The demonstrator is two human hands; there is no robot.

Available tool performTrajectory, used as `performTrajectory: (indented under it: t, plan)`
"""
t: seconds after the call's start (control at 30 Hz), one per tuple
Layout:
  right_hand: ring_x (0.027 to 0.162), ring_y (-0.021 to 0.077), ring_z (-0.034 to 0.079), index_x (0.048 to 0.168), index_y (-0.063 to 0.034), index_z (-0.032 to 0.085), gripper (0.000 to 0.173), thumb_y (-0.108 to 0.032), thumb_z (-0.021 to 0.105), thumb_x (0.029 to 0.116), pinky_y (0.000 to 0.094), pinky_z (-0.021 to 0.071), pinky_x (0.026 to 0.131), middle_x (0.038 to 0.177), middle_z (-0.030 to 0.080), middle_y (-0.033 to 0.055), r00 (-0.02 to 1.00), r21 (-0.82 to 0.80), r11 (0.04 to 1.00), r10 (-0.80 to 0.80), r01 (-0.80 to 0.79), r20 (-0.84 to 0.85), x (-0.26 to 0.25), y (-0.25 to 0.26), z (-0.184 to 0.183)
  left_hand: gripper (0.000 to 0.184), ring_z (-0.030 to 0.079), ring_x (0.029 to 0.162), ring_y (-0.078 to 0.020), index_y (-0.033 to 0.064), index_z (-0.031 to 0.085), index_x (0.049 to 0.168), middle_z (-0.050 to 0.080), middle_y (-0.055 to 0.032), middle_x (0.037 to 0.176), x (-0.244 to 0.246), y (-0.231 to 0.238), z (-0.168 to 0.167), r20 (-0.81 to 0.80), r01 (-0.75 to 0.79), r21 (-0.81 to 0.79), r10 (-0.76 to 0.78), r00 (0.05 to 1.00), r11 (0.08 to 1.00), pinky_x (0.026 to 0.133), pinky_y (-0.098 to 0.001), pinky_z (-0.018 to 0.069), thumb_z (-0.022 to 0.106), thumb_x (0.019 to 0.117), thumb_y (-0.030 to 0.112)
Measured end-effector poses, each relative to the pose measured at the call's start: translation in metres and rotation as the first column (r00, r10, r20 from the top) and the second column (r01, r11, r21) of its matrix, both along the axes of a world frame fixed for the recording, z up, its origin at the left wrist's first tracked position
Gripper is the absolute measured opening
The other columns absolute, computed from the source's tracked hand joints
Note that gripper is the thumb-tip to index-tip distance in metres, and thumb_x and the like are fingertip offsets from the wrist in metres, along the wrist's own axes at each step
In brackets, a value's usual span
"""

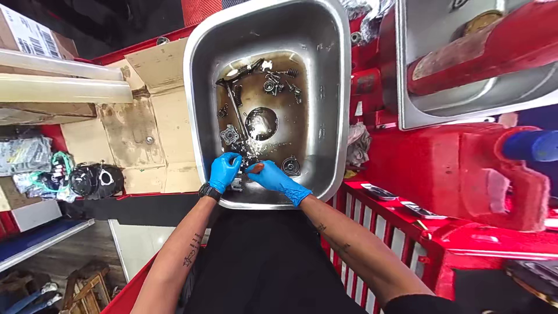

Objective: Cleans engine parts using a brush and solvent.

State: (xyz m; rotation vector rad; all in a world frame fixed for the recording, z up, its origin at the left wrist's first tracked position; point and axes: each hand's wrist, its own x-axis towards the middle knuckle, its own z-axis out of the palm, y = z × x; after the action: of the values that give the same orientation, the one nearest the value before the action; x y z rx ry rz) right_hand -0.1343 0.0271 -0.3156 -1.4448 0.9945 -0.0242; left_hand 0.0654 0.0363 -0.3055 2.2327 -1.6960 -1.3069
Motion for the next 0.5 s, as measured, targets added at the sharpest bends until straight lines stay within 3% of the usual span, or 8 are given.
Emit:
performTrajectory:
  t: [0.03, 0.07, 0.17, 0.27, 0.37, 0.4, 0.47, 0.5]
  plan:
    - [0.097, 0.0187, 0.072, 0.109, -0.0072, 0.076, 0.026, -0.026, 0.062, 0.0983, 0.0413, 0.0560, 0.094, 0.103, 0.075, 0.0098, 0.997, 0.020, 0.997, -0.069, 0.068, 0.032, 0.003, 0.005, -0.005, 0.041, 0.067, 0.117, -0.0200, 0.0106, 0.075, 0.121, 0.073, -0.0092, 0.122, 0.000, 0.000, -0.001, -0.003, 0.003, 0.002, -0.003, 1.000, 1.000, 0.107, -0.0429, 0.0498, 0.051, 0.1036, 0.039]
    - [0.094, 0.0196, 0.072, 0.107, -0.0063, 0.076, 0.025, -0.026, 0.062, 0.0976, 0.0424, 0.0564, 0.091, 0.100, 0.075, 0.0102, 0.997, 0.016, 0.997, -0.076, 0.076, 0.031, 0.006, 0.007, -0.009, 0.041, 0.067, 0.118, -0.0197, 0.0108, 0.075, 0.120, 0.073, -0.0091, 0.122, 0.000, 0.000, -0.001, -0.006, 0.007, -0.005, -0.007, 1.000, 1.000, 0.106, -0.0428, 0.0499, 0.051, 0.1035, 0.039]
    - [0.100, 0.0295, 0.070, 0.107, -0.0037, 0.075, 0.027, -0.025, 0.060, 0.0980, 0.0529, 0.0521, 0.093, 0.102, 0.073, 0.0163, 0.999, -0.002, 1.000, 0.017, -0.018, -0.039, -0.002, 0.002, -0.004, 0.041, 0.067, 0.118, -0.0191, 0.0104, 0.075, 0.120, 0.073, -0.0088, 0.123, 0.000, 0.001, 0.000, -0.004, 0.004, -0.016, -0.004, 1.000, 1.000, 0.107, -0.0416, 0.0500, 0.050, 0.1036, 0.038]
    - [0.099, 0.0164, 0.072, 0.112, -0.0085, 0.077, 0.027, -0.026, 0.062, 0.0986, 0.0391, 0.0559, 0.095, 0.106, 0.076, 0.0086, 0.986, -0.004, 0.987, -0.159, 0.159, 0.048, 0.003, 0.013, -0.010, 0.040, 0.067, 0.117, -0.0202, 0.0104, 0.075, 0.120, 0.073, -0.0097, 0.122, -0.001, 0.000, 0.000, -0.013, -0.003, 0.017, 0.003, 1.000, 1.000, 0.106, -0.0434, 0.0500, 0.052, 0.1034, 0.039]
    - [0.108, 0.0294, 0.069, 0.111, -0.0057, 0.076, 0.029, -0.025, 0.058, 0.0988, 0.0523, 0.0509, 0.098, 0.108, 0.074, 0.0159, 0.998, -0.054, 0.998, -0.035, 0.033, -0.043, -0.001, 0.014, -0.008, 0.041, 0.068, 0.114, -0.0208, 0.0125, 0.075, 0.120, 0.074, -0.0092, 0.119, 0.000, -0.005, 0.002, 0.009, 0.027, 0.067, -0.028, 1.000, 0.997, 0.104, -0.0447, 0.0509, 0.051, 0.1033, 0.041]
    - [0.106, 0.0278, 0.070, 0.110, -0.0058, 0.076, 0.029, -0.026, 0.058, 0.0984, 0.0509, 0.0519, 0.097, 0.107, 0.075, 0.0147, 0.996, -0.055, 0.996, -0.073, 0.070, -0.047, -0.002, 0.009, -0.006, 0.042, 0.069, 0.114, -0.0219, 0.0127, 0.075, 0.119, 0.074, -0.0096, 0.117, -0.001, -0.011, 0.003, 0.016, 0.033, 0.089, -0.035, 0.999, 0.995, 0.103, -0.0462, 0.0507, 0.050, 0.1037, 0.042]
    - [0.095, 0.0154, 0.073, 0.110, -0.0067, 0.077, 0.026, -0.025, 0.064, 0.0968, 0.0373, 0.0583, 0.091, 0.103, 0.076, 0.0079, 0.960, 0.034, 0.960, -0.279, 0.278, 0.033, 0.004, 0.014, -0.006, 0.042, 0.068, 0.113, -0.0230, 0.0127, 0.075, 0.119, 0.074, -0.0103, 0.115, -0.002, -0.015, 0.005, 0.021, 0.041, 0.142, -0.045, 0.999, 0.989, 0.103, -0.0480, 0.0500, 0.050, 0.1041, 0.043]
    - [0.088, 0.0150, 0.073, 0.108, -0.0048, 0.075, 0.024, -0.023, 0.066, 0.0956, 0.0370, 0.0604, 0.087, 0.098, 0.075, 0.0081, 0.945, 0.083, 0.945, -0.321, 0.316, 0.057, 0.008, 0.018, -0.008, 0.042, 0.068, 0.113, -0.0235, 0.0122, 0.075, 0.119, 0.074, -0.0107, 0.114, -0.003, -0.019, 0.005, 0.019, 0.048, 0.155, -0.051, 0.998, 0.987, 0.103, -0.0488, 0.0498, 0.049, 0.1043, 0.043]
